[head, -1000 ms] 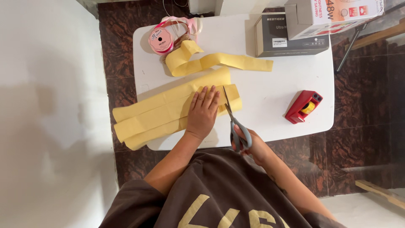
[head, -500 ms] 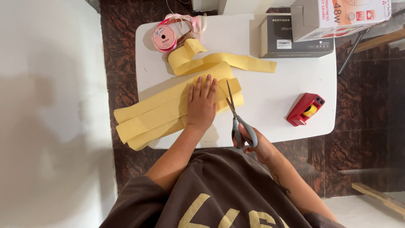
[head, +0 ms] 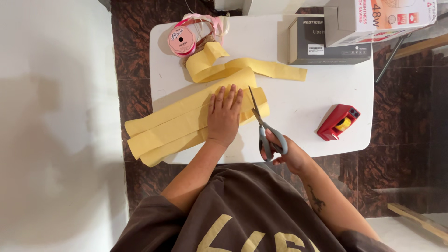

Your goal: The person folds yellow wrapping paper around a rectangular box, secures it with tape, and trims the excess paper with scissors. The person then places the box inside the trimmed paper.

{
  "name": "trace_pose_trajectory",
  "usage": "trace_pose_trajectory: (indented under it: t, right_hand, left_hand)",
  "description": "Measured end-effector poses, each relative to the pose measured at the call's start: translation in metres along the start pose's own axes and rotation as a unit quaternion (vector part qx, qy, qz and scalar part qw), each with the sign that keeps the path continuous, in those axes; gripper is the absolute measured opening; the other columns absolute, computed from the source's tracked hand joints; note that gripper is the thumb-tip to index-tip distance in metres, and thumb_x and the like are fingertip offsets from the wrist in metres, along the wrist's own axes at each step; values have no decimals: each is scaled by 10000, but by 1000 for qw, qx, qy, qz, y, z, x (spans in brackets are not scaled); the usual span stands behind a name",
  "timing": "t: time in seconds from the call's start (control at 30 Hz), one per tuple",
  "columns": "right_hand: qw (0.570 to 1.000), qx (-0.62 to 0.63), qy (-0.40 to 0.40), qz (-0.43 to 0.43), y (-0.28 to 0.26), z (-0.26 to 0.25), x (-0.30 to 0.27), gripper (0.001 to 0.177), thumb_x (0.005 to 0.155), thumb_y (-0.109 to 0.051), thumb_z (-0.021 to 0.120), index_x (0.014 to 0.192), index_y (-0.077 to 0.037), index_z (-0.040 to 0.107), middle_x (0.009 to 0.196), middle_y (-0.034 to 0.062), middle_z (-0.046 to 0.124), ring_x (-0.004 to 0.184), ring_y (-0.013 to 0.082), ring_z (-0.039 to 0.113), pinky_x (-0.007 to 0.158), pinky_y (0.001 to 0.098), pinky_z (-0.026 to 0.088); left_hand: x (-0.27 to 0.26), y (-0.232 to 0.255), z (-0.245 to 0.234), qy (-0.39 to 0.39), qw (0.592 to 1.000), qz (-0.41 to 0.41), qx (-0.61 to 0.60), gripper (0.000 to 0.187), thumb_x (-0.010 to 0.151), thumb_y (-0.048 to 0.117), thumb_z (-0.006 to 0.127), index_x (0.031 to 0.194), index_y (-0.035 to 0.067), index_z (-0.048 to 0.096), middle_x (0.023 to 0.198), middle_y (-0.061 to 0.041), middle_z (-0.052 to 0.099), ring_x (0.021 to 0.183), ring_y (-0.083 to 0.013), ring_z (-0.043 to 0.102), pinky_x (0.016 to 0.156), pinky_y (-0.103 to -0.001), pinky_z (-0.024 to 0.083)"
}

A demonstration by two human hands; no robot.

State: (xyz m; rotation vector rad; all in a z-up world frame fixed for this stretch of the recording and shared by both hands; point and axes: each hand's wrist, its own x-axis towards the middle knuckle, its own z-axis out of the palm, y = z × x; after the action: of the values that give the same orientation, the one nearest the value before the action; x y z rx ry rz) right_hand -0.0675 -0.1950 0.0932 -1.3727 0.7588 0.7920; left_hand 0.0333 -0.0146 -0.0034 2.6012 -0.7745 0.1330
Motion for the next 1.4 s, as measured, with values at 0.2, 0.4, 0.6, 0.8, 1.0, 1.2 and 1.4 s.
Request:
trace_pose_trajectory:
  t: [0.2,0.4,0.6,0.8,1.0,1.2,1.4]
  right_hand:
    - [1000,-25,-6,10,2,-7,-4,572,948,-675,427,803,-155,617,672,-6,623,679,117,525,569,307,405]
    - [1000,-26,0,-7,-7,0,7,555,904,-698,481,815,-169,623,687,-25,620,696,103,539,573,295,404]
    - [1000,-10,-25,3,-8,6,4,564,899,-706,474,812,-173,634,697,-11,653,714,129,543,579,327,424]
    - [998,-3,-59,4,-13,8,-4,601,915,-709,423,793,-162,637,710,-13,686,727,132,563,596,335,447]
    - [1000,-14,-24,12,-24,9,-1,610,927,-720,399,784,-167,612,680,6,664,670,126,554,547,304,412]
    - [999,-28,1,17,-28,7,11,605,924,-720,429,794,-155,602,676,6,644,666,119,543,559,300,414]
    - [999,-29,17,-16,-17,5,16,532,908,-670,500,890,-151,618,679,-9,615,661,90,534,567,274,390]
  left_hand:
    - [11,-2,0,1,1000,-26,-4,644,856,121,665,1483,93,522,1504,-70,540,1450,-317,425,1209,-492,298]
    - [12,-2,0,8,999,-29,-30,595,849,107,679,1430,97,556,1409,-60,599,1403,-296,471,1179,-477,337]
    - [11,-2,0,8,999,-35,-26,592,856,106,659,1438,110,551,1402,-46,601,1389,-284,491,1178,-470,347]
    - [11,-2,-1,18,999,-27,-2,551,932,143,605,1477,112,525,1430,-44,592,1392,-278,493,1180,-460,346]
    - [8,-1,-5,10,1000,5,15,630,880,141,667,1493,140,521,1504,-35,546,1402,-280,475,1191,-470,333]
    - [6,3,-4,-7,1000,2,-1,710,823,148,717,1499,134,502,1525,-46,516,1420,-296,444,1201,-492,298]
    - [6,1,2,12,1000,-8,8,765,874,155,724,1565,97,401,1599,-55,435,1499,-290,365,1245,-494,259]
